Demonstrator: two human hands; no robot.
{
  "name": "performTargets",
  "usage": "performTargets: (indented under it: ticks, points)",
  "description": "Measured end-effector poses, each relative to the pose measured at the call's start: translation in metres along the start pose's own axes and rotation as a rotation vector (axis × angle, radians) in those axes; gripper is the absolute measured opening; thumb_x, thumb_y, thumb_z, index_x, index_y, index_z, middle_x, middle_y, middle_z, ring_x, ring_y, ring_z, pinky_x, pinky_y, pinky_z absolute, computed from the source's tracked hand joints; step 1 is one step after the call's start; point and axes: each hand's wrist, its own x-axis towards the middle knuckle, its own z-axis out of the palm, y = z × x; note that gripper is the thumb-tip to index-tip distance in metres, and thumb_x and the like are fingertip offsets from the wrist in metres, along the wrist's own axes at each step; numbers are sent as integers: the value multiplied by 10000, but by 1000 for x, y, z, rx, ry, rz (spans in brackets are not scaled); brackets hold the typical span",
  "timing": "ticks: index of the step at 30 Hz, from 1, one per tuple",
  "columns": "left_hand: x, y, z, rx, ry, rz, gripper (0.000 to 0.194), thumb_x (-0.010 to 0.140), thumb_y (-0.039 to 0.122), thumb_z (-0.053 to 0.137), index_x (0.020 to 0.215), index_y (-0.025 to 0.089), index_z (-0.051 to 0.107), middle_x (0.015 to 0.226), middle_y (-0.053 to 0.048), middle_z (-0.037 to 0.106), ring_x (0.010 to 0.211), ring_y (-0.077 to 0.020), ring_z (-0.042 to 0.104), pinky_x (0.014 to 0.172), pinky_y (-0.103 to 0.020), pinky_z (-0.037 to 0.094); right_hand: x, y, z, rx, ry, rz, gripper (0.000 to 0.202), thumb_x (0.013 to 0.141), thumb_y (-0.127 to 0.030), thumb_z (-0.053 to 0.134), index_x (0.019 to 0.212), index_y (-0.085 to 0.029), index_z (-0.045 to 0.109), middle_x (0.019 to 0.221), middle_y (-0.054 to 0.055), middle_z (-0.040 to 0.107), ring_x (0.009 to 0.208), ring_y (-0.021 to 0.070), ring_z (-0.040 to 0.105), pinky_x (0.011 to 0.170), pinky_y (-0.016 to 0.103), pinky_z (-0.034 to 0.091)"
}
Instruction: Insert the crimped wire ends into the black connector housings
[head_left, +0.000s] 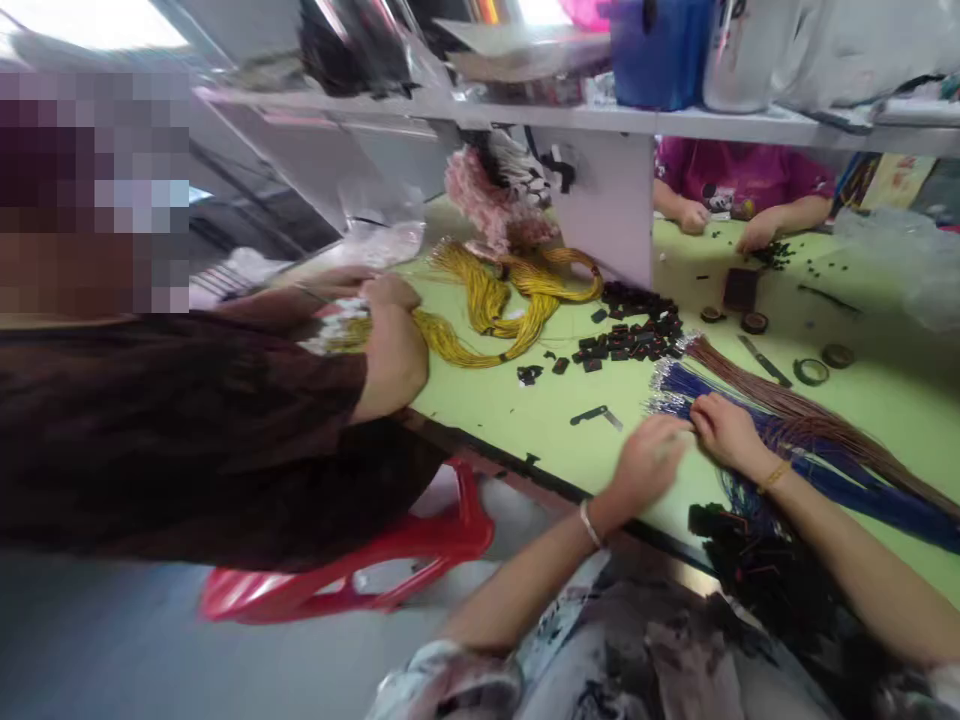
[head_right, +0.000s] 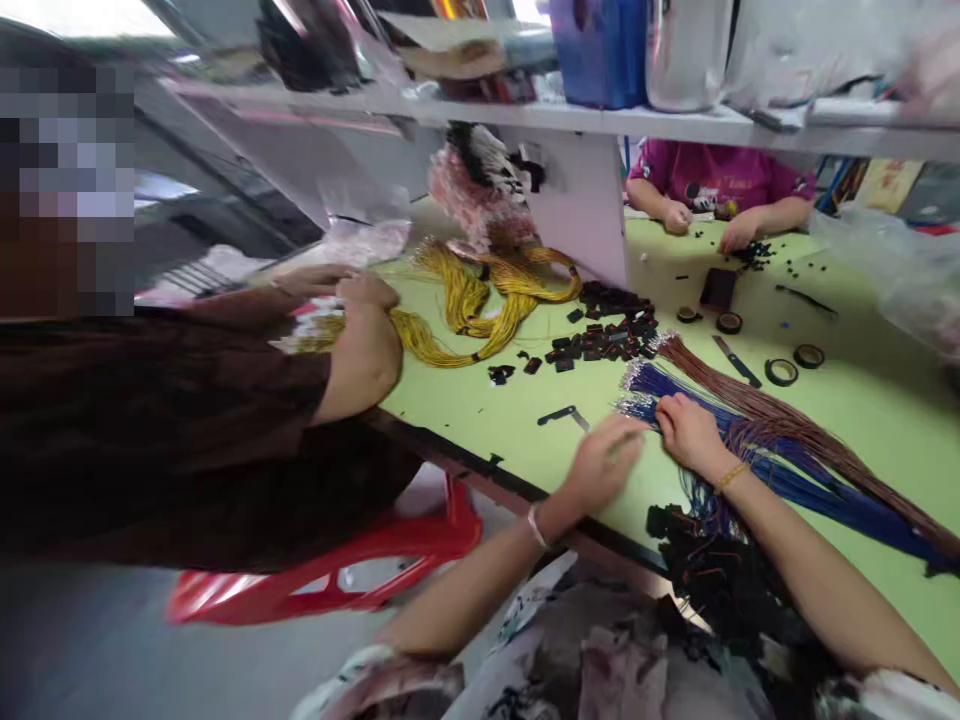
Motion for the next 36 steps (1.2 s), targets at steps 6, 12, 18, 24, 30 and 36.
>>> performTargets:
  ticks: [6,12,18,24,30,36]
  points:
    - [67,-95,-73,451,112,-382,291,855,134,416,987,119,675,1134,-155,604,1046,-257,526,934,-400,407,1,1,-4,-27,15,-36,183,911,-230,384,846,-174,545,846,70,592,719,166,518,645,266,320]
    - [71,-104,-75,478,57,-509,171,854,194,457,821,187,625,925,-88,625,831,-223,557,718,-345,427,-1,-3,-20,184,18,37,133,868,-252,427,811,-196,532,687,0,596,581,133,488,574,250,283]
    - [65,-87,-74,378,5,-527,193,808,150,539,992,182,589,934,-89,590,829,-215,536,725,-343,420,10,-9,-24,363,-77,-2,116,783,-266,484,709,-196,540,587,-32,528,526,111,428,536,228,272]
    - [52,-62,-67,33,178,-414,208,799,157,547,998,177,607,985,-82,526,856,-190,521,787,-351,438,13,-6,-37,240,-129,69,82,707,-225,538,638,-192,507,571,-14,520,529,114,412,543,242,258]
    - [46,-23,-48,-858,157,-558,236,743,151,618,972,185,568,870,-21,572,725,-101,542,655,-226,455,9,-9,-58,476,-141,-100,84,780,-227,478,707,-188,495,635,-30,505,568,103,415,562,225,306]
    - [40,-14,-29,-1231,141,-745,224,747,81,617,957,152,591,843,-42,605,790,-118,623,728,-230,507,11,-20,-41,559,-183,-113,121,829,-239,433,741,-184,496,640,-31,496,571,103,407,547,214,307]
